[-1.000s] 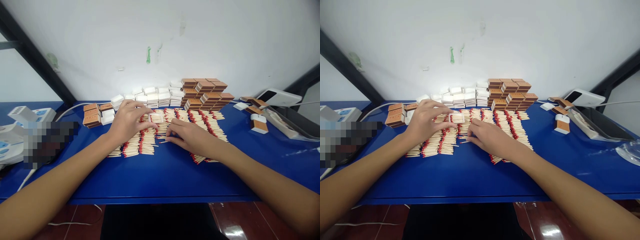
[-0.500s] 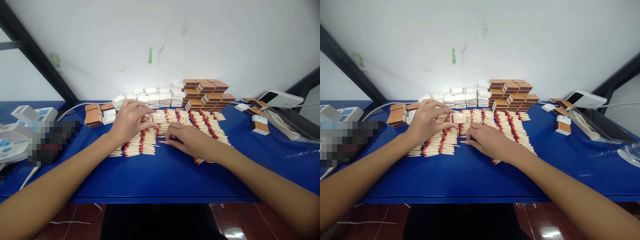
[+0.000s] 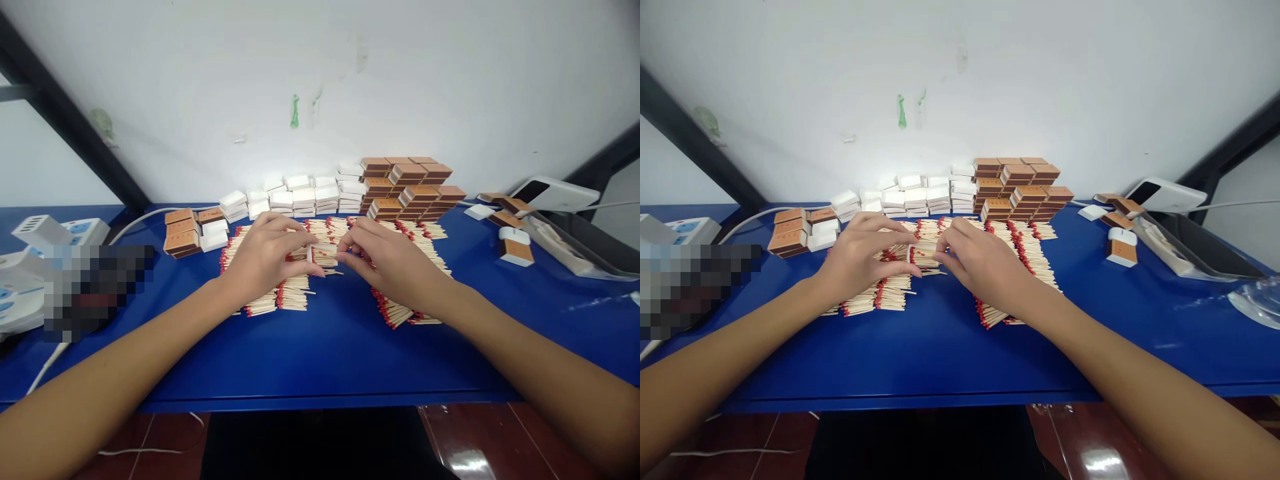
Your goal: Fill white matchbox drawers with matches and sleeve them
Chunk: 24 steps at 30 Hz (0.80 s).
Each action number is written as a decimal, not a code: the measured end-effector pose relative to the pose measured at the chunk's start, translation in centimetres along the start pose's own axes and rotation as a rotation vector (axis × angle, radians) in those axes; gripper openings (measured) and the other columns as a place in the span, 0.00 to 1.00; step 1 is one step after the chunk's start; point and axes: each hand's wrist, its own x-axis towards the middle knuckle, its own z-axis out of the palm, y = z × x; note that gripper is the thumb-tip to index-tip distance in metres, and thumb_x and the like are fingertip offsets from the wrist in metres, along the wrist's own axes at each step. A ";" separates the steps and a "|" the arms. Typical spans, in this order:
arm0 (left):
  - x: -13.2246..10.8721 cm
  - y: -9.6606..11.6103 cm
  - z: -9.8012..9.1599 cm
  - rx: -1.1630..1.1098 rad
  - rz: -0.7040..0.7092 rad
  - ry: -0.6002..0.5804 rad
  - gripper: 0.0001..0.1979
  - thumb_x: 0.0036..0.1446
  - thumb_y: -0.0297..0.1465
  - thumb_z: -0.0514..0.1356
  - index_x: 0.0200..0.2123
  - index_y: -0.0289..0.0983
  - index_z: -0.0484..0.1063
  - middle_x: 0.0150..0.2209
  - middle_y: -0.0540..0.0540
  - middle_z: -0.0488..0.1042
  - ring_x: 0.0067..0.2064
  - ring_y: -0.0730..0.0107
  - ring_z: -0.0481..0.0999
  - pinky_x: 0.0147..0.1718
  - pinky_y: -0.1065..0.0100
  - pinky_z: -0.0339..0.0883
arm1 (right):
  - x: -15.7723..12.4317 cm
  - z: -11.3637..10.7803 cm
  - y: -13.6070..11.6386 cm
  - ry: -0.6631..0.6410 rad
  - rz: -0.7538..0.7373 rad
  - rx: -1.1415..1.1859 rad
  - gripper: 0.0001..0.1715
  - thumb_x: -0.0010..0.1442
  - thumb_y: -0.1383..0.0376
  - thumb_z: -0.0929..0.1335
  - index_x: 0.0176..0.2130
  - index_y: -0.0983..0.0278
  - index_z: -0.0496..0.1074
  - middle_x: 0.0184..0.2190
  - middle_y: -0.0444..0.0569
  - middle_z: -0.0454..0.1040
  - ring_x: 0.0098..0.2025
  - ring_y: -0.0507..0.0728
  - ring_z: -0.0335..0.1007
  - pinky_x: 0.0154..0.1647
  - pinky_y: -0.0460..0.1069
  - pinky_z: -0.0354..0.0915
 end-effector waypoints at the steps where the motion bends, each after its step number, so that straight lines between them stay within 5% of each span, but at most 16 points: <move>1: 0.0 0.4 0.1 -0.016 0.001 0.003 0.24 0.52 0.48 0.76 0.47 0.41 0.83 0.44 0.44 0.85 0.49 0.58 0.82 0.54 0.56 0.69 | 0.0 0.1 -0.1 0.003 -0.003 0.006 0.07 0.76 0.62 0.65 0.43 0.61 0.70 0.42 0.52 0.73 0.41 0.60 0.70 0.38 0.52 0.61; 13: 0.3 0.2 -0.4 -0.075 -0.106 0.067 0.22 0.53 0.49 0.75 0.45 0.42 0.82 0.41 0.48 0.85 0.44 0.63 0.82 0.51 0.59 0.70 | 0.2 -0.1 -0.5 0.044 0.005 0.050 0.08 0.76 0.61 0.65 0.43 0.61 0.70 0.39 0.50 0.73 0.38 0.58 0.68 0.37 0.52 0.60; 24: 0.2 -1.7 -0.5 0.031 -0.151 0.092 0.21 0.56 0.50 0.74 0.44 0.40 0.82 0.41 0.46 0.85 0.43 0.61 0.81 0.49 0.58 0.68 | -0.3 0.7 0.2 -0.250 0.055 0.013 0.08 0.74 0.64 0.67 0.40 0.62 0.72 0.41 0.50 0.74 0.39 0.58 0.72 0.38 0.51 0.63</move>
